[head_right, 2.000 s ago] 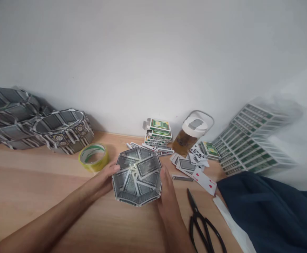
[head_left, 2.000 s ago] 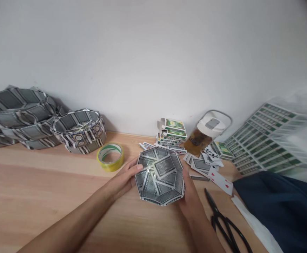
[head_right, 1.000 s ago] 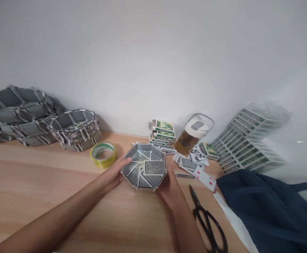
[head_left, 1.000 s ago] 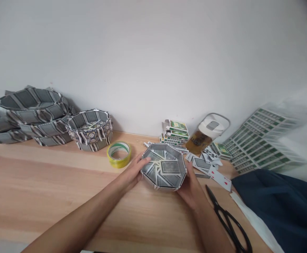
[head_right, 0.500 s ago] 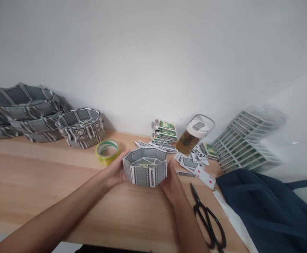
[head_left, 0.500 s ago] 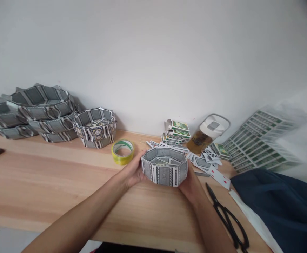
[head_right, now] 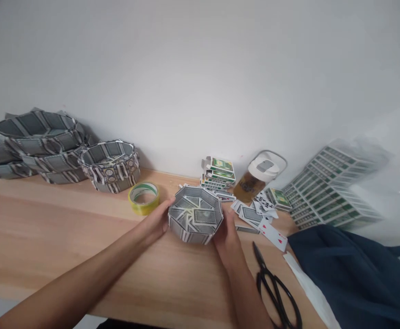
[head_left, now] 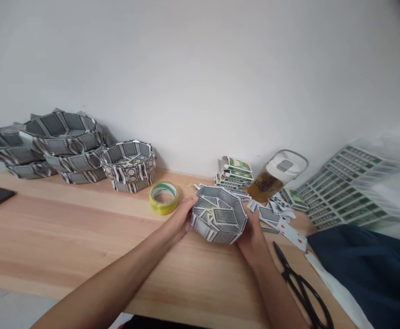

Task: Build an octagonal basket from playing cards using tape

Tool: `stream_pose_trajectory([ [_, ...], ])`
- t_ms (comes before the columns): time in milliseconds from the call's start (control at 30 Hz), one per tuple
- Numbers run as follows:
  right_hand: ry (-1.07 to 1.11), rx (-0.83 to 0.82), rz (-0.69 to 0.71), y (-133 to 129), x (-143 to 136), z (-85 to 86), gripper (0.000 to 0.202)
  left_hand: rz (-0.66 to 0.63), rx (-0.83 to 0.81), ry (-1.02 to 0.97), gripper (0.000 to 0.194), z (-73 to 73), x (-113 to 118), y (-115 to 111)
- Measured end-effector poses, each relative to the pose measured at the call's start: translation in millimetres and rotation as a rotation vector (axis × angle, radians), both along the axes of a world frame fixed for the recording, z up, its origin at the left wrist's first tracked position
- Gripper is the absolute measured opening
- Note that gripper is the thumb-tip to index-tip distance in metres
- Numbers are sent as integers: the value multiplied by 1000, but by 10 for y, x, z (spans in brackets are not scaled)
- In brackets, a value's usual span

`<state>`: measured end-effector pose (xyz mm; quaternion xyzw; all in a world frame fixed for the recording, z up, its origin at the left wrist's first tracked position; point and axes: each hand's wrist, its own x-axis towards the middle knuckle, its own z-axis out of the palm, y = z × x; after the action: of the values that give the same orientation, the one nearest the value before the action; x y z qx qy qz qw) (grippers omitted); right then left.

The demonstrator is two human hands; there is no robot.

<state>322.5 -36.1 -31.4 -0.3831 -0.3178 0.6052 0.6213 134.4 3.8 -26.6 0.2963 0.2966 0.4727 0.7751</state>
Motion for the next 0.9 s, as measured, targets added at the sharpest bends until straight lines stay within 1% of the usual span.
stream_pose_trajectory([
  [67, -24, -35, -35, 7, 8, -34, 48, 14, 85, 17, 44, -17, 24, -9],
  [167, -59, -54, -66, 16, 32, -69, 43, 33, 125, 64, 50, -30, 28, -8],
  [267, -68, -53, -68, 23, 55, -85, 44, 54, 139, 129, 47, -28, -3, 0],
  [367, -106, -84, -83, 41, 74, -115, 43, 123, 180, 227, 41, -8, -52, 7],
  [433, -146, -92, -66, 58, 86, -145, 42, 152, 192, 279, 39, 16, -82, 7],
  [567, -238, -92, 13, 78, 91, -178, 45, 170, 216, 384, 39, 64, -105, -4],
  [633, -280, -66, 45, 73, 79, -162, 47, 181, 221, 380, 39, 67, -91, -4],
  [733, -319, -17, 84, 56, 55, -109, 48, 109, 152, 259, 42, 54, -60, 8],
  [800, -351, -14, 89, 48, 53, -72, 49, 33, 138, 236, 44, 52, -51, 15],
  [833, -379, -16, 89, 46, 60, -59, 49, -1, 165, 265, 43, 56, -53, 15],
  [900, -456, -17, 94, 49, 89, -49, 50, -41, 272, 353, 39, 69, -64, 7],
])
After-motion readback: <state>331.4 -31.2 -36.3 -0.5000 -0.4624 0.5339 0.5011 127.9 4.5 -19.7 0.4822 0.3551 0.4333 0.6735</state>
